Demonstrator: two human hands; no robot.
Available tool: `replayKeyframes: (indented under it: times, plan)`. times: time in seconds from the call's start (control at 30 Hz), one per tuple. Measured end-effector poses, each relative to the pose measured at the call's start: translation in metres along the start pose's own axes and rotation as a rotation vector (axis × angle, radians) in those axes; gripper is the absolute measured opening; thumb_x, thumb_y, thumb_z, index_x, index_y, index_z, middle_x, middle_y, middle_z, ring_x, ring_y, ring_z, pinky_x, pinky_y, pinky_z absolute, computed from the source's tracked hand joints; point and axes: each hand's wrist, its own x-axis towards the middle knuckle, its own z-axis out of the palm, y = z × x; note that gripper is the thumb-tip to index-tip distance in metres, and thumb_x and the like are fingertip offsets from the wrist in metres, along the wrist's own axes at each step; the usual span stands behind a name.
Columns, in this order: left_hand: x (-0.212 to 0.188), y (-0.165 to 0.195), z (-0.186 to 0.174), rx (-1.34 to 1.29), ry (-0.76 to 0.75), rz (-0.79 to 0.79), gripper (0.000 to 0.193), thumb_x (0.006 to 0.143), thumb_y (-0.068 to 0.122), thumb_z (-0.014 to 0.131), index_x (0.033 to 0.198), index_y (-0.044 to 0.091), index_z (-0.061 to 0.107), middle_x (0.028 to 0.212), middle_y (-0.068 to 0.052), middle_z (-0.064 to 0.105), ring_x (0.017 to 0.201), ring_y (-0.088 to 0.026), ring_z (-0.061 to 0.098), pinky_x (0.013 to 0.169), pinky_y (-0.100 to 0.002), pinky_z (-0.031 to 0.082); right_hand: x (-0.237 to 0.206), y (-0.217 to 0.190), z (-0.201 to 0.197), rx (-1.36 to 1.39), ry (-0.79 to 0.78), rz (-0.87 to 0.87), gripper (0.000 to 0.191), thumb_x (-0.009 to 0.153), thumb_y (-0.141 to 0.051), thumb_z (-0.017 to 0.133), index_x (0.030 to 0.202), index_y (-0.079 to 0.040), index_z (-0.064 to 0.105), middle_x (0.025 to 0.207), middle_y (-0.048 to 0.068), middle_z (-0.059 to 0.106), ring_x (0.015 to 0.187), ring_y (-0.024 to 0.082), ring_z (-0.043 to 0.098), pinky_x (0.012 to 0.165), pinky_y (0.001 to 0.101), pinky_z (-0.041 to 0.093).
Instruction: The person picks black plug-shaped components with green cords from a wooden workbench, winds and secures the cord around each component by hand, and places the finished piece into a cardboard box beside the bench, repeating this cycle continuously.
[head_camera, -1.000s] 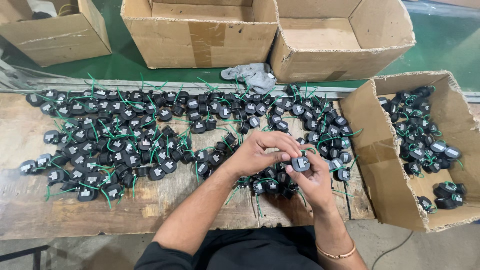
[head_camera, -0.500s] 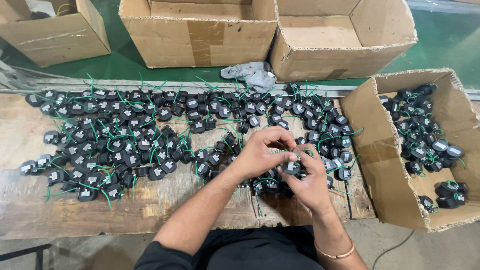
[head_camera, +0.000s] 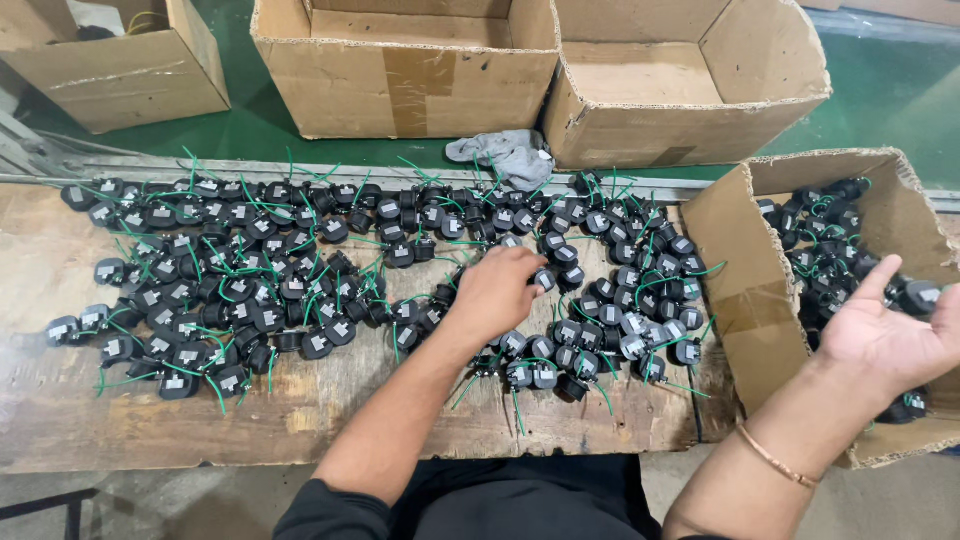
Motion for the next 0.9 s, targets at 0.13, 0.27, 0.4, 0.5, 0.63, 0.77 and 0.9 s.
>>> replayKeyframes:
  times: [0.13,0.27,0.4,0.5,0.63,0.77,0.9]
  plan:
    - [0.017,0.014,-0.017,0.224,-0.133,-0.082,0.028,0.081,0.025,0.080,0.102,0.010,0.071,0.105,-0.008,0.066,0.107,-0.030,0.062,0.077,-0.044,0.056,-0.012,0.010,0.019,-0.183,-0.064,-0.045,0.045,0.098,-0.011,0.070,0.139,-0.007,0.053,0.142,0.015,0.052,0.136,0.031,0.052,0.115,0.0499,0.050]
    - [0.012,0.021,-0.027,0.276,-0.141,-0.117,0.037,0.076,0.032,0.084,0.100,0.009,0.068,0.104,-0.011,0.062,0.106,-0.031,0.060,0.072,-0.043,0.056,-0.090,0.046,0.041,-0.488,-0.318,-0.231,0.027,0.114,0.001,0.063,0.139,-0.006,0.056,0.144,0.013,0.059,0.114,0.020,0.061,0.094,0.0387,0.061]
    - [0.003,0.004,-0.029,0.250,-0.115,-0.090,0.041,0.068,0.029,0.085,0.100,0.010,0.068,0.105,-0.011,0.060,0.105,-0.031,0.059,0.073,-0.042,0.056,-0.145,0.080,0.079,-0.572,-0.413,-0.067,0.023,0.111,0.009,0.059,0.131,-0.003,0.061,0.123,0.012,0.067,0.101,0.018,0.070,0.085,0.0330,0.064]
    - [-0.001,-0.011,-0.040,0.224,-0.075,-0.040,0.035,0.070,0.021,0.082,0.101,0.011,0.068,0.104,-0.008,0.061,0.106,-0.030,0.060,0.072,-0.041,0.056,-0.183,0.107,0.103,-0.669,-0.528,0.014,0.026,0.105,0.009,0.061,0.130,0.000,0.060,0.120,0.011,0.068,0.102,0.018,0.070,0.087,0.0324,0.063]
    - [-0.008,-0.030,-0.054,0.251,-0.065,0.112,0.031,0.076,0.008,0.075,0.106,0.013,0.068,0.101,-0.005,0.062,0.106,-0.028,0.061,0.073,-0.040,0.056,-0.218,0.136,0.112,-0.791,-0.666,0.119,0.030,0.100,0.008,0.063,0.130,0.004,0.061,0.121,0.011,0.068,0.104,0.018,0.068,0.090,0.0328,0.061]
    - [-0.018,-0.044,-0.075,0.236,-0.119,0.112,0.037,0.072,0.002,0.071,0.107,0.013,0.068,0.104,-0.004,0.064,0.107,-0.028,0.061,0.077,-0.040,0.057,-0.244,0.154,0.107,-0.815,-0.730,0.213,0.030,0.098,0.005,0.065,0.128,0.003,0.061,0.122,0.011,0.067,0.105,0.019,0.068,0.088,0.0331,0.060]
    - [-0.030,-0.010,-0.102,-0.106,0.075,0.148,0.040,0.071,0.001,0.074,0.110,0.008,0.066,0.111,-0.008,0.064,0.107,-0.033,0.063,0.083,-0.042,0.055,-0.259,0.133,0.115,-0.864,-0.748,0.314,0.040,0.095,0.005,0.065,0.134,0.002,0.057,0.127,0.012,0.065,0.108,0.020,0.067,0.088,0.0347,0.059]
